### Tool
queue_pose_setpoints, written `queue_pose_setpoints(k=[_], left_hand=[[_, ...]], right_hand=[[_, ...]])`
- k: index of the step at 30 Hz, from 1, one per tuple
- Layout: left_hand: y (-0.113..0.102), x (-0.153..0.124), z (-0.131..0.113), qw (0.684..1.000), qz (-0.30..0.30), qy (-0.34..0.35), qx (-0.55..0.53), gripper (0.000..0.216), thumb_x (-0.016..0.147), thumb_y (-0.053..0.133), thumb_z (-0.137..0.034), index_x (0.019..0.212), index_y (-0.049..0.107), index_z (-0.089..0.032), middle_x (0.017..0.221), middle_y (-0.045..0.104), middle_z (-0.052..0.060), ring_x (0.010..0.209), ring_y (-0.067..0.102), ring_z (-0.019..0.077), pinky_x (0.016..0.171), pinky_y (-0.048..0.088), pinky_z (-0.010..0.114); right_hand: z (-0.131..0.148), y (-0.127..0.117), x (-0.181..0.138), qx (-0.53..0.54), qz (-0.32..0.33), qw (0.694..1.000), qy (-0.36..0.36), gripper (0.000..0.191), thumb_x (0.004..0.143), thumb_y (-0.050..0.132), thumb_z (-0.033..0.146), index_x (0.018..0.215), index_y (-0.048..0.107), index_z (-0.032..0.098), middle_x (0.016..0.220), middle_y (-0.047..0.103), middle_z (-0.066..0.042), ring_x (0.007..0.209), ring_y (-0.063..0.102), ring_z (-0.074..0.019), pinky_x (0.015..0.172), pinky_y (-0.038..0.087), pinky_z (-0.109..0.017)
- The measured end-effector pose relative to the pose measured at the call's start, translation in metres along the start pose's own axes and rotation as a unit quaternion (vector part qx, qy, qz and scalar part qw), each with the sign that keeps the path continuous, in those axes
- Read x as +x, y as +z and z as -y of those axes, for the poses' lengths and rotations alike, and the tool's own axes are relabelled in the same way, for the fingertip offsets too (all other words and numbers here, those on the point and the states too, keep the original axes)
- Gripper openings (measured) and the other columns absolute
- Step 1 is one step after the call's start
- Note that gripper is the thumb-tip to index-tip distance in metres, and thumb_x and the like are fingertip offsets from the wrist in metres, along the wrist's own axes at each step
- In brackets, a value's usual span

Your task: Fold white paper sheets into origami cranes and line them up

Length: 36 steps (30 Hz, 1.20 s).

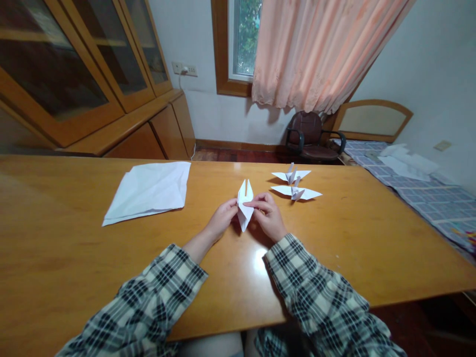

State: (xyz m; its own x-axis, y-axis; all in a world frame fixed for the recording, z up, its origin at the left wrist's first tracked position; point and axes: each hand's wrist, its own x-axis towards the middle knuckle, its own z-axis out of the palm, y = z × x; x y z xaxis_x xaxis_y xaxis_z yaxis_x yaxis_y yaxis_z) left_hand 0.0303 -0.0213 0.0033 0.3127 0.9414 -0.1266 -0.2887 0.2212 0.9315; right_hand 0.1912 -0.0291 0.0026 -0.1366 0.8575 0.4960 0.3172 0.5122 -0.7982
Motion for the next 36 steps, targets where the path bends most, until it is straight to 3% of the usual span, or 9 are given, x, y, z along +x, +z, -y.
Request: queue_pose_setpoints(k=[5,10,13,17,22,25,27,32,36], left_hand=[[-0.001,-0.002,-0.002,1.0,-0.018,-0.018,0.01,0.03,0.066,0.065,-0.033,0.09,0.067,-0.015,0.075,0.068,0.001,0.066,0.06,0.0134,0.059,0.044,0.022],[-0.002,-0.004,-0.004,0.999,-0.045,-0.028,-0.006,0.038,0.07,0.063,-0.052,0.085,0.066,-0.016,0.062,0.06,-0.002,0.06,0.057,0.0125,0.057,0.044,0.022],[-0.001,-0.004,-0.004,0.999,-0.043,-0.02,-0.002,0.046,0.067,0.069,-0.056,0.088,0.066,-0.015,0.069,0.065,0.0,0.063,0.059,0.0135,0.057,0.043,0.022],[0.0,-0.003,-0.003,1.0,-0.022,-0.008,-0.002,0.044,0.064,0.075,-0.048,0.091,0.066,-0.015,0.075,0.067,0.001,0.067,0.06,0.0139,0.06,0.044,0.023],[-0.002,-0.001,0.002,1.0,-0.014,0.01,0.009,0.043,0.07,0.071,-0.046,0.099,0.064,-0.015,0.083,0.069,0.003,0.07,0.061,0.0155,0.063,0.046,0.024],[-0.003,0.0,0.005,0.999,-0.003,0.032,0.026,0.043,0.074,0.068,-0.046,0.101,0.062,-0.014,0.088,0.07,0.005,0.075,0.063,0.0176,0.066,0.047,0.026],[-0.003,0.0,0.007,0.997,-0.003,0.06,0.049,0.041,0.075,0.067,-0.047,0.099,0.061,-0.014,0.09,0.069,0.006,0.08,0.063,0.0187,0.071,0.048,0.027],[-0.003,-0.002,0.011,0.987,0.01,0.11,0.115,0.039,0.08,0.064,-0.048,0.101,0.059,-0.015,0.094,0.069,0.006,0.085,0.063,0.0189,0.075,0.048,0.028],[-0.003,-0.004,0.012,0.983,0.017,0.117,0.139,0.038,0.084,0.059,-0.048,0.102,0.057,-0.015,0.091,0.067,0.005,0.078,0.062,0.0174,0.07,0.048,0.026]], right_hand=[[0.001,-0.001,-0.001,-0.004,0.005,0.999,-0.035,0.035,0.084,0.053,0.009,0.098,0.076,0.031,0.095,0.052,-0.004,0.093,0.054,-0.0182,0.086,0.047,-0.038],[0.0,0.0,-0.001,-0.021,0.012,0.998,-0.057,0.037,0.084,0.051,0.007,0.099,0.075,0.031,0.095,0.052,-0.005,0.092,0.054,-0.0182,0.085,0.048,-0.038],[0.0,0.0,-0.002,-0.024,0.013,0.997,-0.072,0.037,0.084,0.05,0.007,0.1,0.075,0.029,0.096,0.052,-0.005,0.092,0.054,-0.0181,0.084,0.048,-0.038],[0.002,0.0,-0.002,-0.021,0.018,0.997,-0.075,0.04,0.083,0.046,0.005,0.1,0.074,0.027,0.098,0.053,-0.006,0.095,0.054,-0.0185,0.086,0.047,-0.038],[0.006,0.001,-0.002,0.011,-0.02,1.0,-0.003,0.028,0.088,0.047,0.017,0.102,0.071,0.024,0.099,0.054,-0.006,0.095,0.054,-0.0183,0.082,0.048,-0.034],[0.002,0.004,-0.001,0.06,-0.065,0.993,0.082,0.02,0.09,0.05,0.032,0.101,0.063,0.021,0.091,0.054,-0.004,0.079,0.054,-0.015,0.067,0.048,-0.028],[-0.002,0.006,-0.001,0.098,-0.083,0.982,0.139,0.023,0.091,0.05,0.044,0.096,0.057,0.022,0.077,0.052,0.001,0.063,0.049,-0.0123,0.057,0.044,-0.025],[-0.005,0.008,-0.002,0.1,-0.035,0.975,0.194,0.046,0.087,0.046,0.065,0.072,0.048,0.021,0.059,0.044,0.004,0.055,0.041,-0.0117,0.05,0.035,-0.023],[0.0,0.007,-0.001,0.084,0.013,0.977,0.195,0.054,0.085,0.044,0.069,0.061,0.045,0.021,0.054,0.04,0.004,0.053,0.039,-0.0112,0.05,0.031,-0.025]])
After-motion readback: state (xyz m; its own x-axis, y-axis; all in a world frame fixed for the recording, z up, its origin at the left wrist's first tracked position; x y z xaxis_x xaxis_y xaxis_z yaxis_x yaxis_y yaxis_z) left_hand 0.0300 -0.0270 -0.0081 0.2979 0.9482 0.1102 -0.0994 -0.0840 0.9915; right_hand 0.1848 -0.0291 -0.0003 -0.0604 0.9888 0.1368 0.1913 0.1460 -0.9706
